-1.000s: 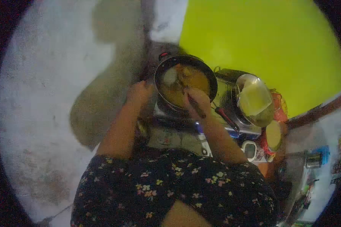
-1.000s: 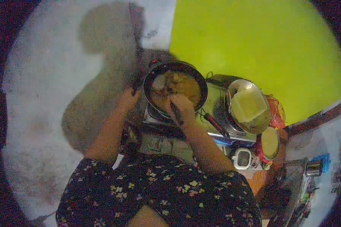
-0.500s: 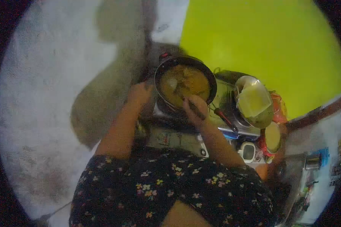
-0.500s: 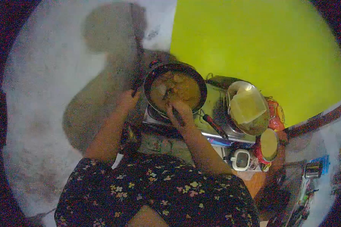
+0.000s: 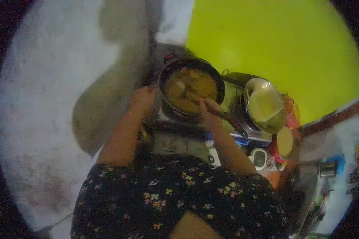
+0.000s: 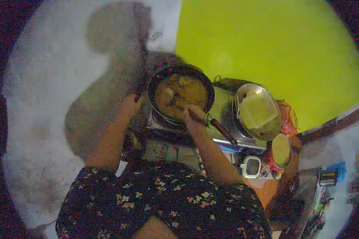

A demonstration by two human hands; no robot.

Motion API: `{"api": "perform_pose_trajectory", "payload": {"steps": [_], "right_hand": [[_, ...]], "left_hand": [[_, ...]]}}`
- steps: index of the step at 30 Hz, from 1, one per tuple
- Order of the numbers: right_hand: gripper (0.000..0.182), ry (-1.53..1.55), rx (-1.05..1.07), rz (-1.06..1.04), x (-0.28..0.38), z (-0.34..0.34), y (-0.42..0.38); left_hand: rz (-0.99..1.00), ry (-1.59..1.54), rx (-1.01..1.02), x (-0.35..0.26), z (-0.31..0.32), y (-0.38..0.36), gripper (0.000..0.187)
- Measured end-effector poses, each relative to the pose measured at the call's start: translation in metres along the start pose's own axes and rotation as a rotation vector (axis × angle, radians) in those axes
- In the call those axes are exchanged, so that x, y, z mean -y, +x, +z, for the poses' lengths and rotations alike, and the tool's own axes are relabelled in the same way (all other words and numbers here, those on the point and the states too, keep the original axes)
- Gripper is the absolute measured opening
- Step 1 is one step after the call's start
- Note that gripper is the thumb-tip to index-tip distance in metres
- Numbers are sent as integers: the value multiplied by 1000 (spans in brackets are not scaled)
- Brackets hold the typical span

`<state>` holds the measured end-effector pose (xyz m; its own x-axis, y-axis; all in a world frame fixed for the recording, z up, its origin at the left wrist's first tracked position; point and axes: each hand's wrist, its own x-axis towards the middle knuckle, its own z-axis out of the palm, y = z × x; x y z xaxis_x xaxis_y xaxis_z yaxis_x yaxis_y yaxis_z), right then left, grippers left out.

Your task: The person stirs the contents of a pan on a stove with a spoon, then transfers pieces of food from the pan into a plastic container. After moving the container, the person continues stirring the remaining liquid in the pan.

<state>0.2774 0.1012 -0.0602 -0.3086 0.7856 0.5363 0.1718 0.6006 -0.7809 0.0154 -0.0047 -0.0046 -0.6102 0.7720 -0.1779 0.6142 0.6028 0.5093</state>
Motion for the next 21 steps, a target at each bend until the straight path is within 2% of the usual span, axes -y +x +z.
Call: {"api": "perform_pose_trajectory", "payload": {"steps": [2,4,6,9,11,13,15,18,20,21], "right_hand": [[12,-55,2,-144,-8,-17,5],[13,-50,29,-83,9,-28,13],[12,14,79,188,31,-35,21],[11,-111,41,-151,26,-43,33],[10,-47,95,100,30,-54,36],[9,-37,75,60,41,-61,38],[8,-81,-20,-270,54,-68,39],[6,-223,35,-174,56,-80,42],[4,-194,-13,-70,6,-76,41],[5,-209,44,26,4,-77,47]], "left_hand": [[16,-5,7,9,7,8,52],[-3,13,-58,15,19,13,54],[-1,11,-58,16,20,12,56],[23,-15,-2,10,10,5,58],[20,-27,-6,8,6,3,58],[-6,10,10,-10,-10,-13,56],[-7,-8,23,-15,-14,-18,55],[14,-41,12,-10,-11,-14,53],[14,37,-30,-6,-5,-10,52],[0,1,-7,-8,-6,-11,52]]}}
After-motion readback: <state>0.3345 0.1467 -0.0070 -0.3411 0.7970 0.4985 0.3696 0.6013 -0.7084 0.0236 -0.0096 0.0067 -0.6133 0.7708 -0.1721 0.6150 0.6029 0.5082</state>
